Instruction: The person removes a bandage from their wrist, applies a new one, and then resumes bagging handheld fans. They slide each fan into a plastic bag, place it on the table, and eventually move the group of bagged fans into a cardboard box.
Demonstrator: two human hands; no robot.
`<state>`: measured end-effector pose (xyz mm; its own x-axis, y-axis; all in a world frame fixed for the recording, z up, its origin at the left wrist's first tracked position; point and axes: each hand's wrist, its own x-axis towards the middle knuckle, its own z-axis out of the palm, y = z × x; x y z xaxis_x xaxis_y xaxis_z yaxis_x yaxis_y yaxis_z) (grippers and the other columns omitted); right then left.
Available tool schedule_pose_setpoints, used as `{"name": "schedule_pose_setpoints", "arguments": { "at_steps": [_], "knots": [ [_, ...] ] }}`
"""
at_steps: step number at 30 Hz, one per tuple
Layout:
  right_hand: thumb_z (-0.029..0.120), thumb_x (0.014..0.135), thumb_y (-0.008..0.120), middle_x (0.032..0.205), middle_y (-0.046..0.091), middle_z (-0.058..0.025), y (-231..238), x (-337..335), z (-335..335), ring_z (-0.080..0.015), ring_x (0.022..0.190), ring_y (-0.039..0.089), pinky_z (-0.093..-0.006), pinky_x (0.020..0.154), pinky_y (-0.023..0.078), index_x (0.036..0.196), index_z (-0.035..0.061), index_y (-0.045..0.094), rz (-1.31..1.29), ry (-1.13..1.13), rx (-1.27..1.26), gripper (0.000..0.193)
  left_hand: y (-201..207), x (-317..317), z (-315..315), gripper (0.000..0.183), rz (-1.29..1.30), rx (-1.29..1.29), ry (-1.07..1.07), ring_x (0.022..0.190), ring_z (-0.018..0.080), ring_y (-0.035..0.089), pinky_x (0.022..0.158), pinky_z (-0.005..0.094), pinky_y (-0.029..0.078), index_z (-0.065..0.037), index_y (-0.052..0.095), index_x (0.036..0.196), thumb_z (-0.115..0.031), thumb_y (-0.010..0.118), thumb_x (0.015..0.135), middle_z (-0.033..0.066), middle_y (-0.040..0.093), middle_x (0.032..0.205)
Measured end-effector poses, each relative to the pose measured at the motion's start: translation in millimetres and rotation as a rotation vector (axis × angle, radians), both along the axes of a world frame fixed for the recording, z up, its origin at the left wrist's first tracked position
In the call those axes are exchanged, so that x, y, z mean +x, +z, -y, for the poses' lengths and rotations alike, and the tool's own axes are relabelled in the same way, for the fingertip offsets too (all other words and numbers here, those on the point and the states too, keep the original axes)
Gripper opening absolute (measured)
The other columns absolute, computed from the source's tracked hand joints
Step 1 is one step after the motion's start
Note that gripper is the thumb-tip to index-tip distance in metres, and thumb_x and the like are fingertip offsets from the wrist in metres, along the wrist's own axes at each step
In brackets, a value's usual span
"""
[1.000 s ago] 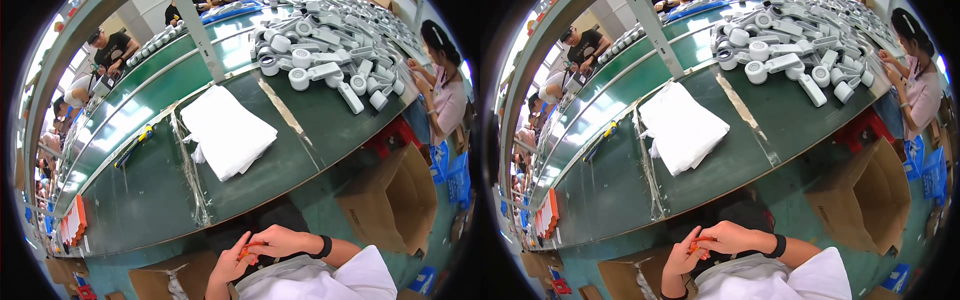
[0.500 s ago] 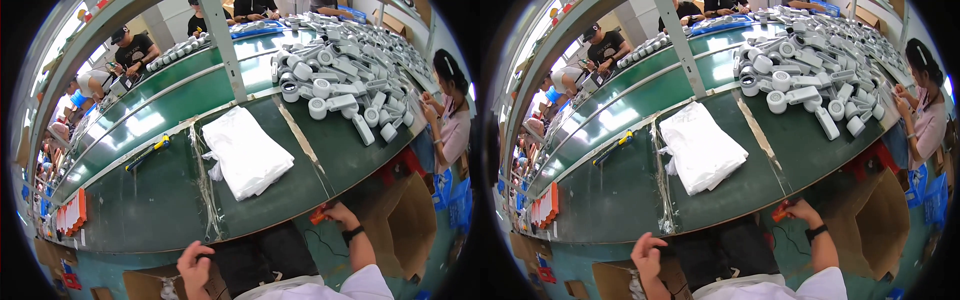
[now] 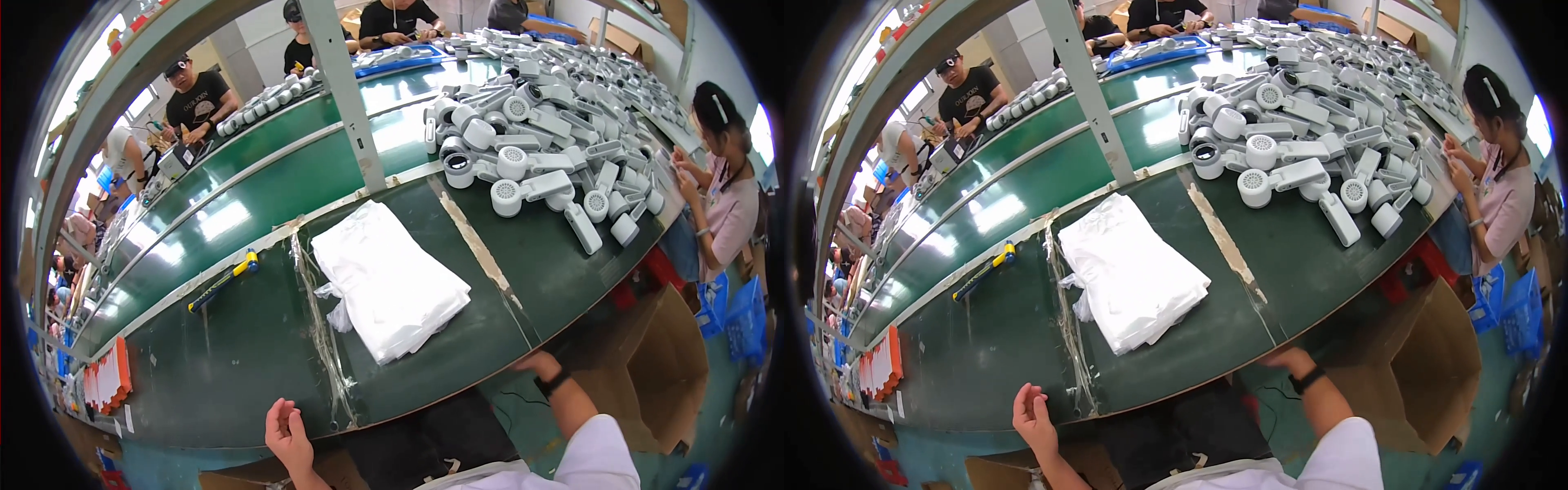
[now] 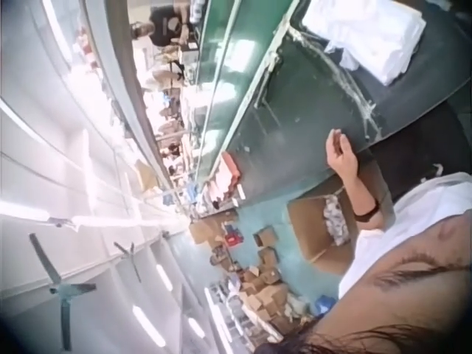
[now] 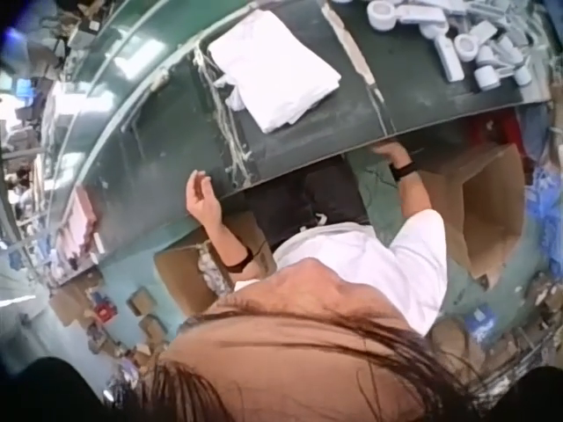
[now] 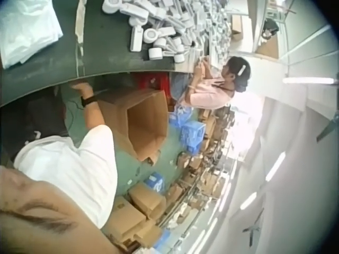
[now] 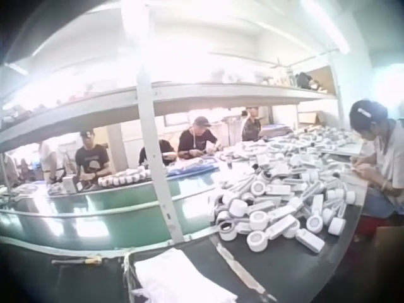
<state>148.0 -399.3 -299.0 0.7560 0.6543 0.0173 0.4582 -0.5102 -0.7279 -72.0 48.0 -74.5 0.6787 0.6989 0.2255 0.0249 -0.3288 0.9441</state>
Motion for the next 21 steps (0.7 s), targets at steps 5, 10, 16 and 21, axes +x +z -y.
{"name": "schedule_pose_setpoints", "arguments": {
  "at_steps": [5,10,16,21],
  "knots": [
    [0.031,0.09,0.066,0.091,0.072,-0.008,201,-65,16,-0.0179,0.082,0.066,-0.0312,0.076,0.053,0.118,0.0028,0.062,-0.825,0.323,-0.173,0.04,3,-1,-2,0.029,0.031,-0.006,-0.026,0.086,0.013,0.059,0.08,0.025,0.049,0.004,0.057,0.122,-0.003,0.057,0.094,0.008,0.064,0.103],
    [0.007,0.083,0.069,0.08,0.065,0.0003,311,-61,10,-0.0069,0.069,0.059,-0.0222,0.062,0.048,0.104,0.0028,0.065,-0.211,-0.376,0.242,0.021,-4,-7,-11,0.028,0.022,-0.004,-0.033,0.085,0.0126,0.058,0.079,0.0245,0.049,0.003,0.057,0.122,-0.003,0.057,0.095,0.0073,0.063,0.102],
    [0.018,0.082,0.068,0.104,0.063,-0.0142,290,48,22,-0.0306,0.094,0.06,-0.0392,0.082,0.048,0.117,0.0018,0.057,0.629,-0.74,-0.141,0.04,1,-4,-8,0.026,0.031,-0.062,-0.047,0.086,0.0123,0.059,0.079,0.0242,0.049,0.003,0.058,0.12,-0.003,0.057,0.095,0.0071,0.063,0.101],
    [0.019,0.081,0.07,0.106,0.063,-0.0137,274,81,6,-0.0289,0.094,0.059,-0.0373,0.084,0.048,0.118,0.0026,0.058,0.822,-0.718,-0.266,0.042,5,0,-11,0.026,0.018,-0.117,-0.09,0.089,0.0116,0.061,0.081,0.0237,0.05,0.004,0.058,0.118,-0.002,0.058,0.093,0.0075,0.064,0.1]
  ]
}}
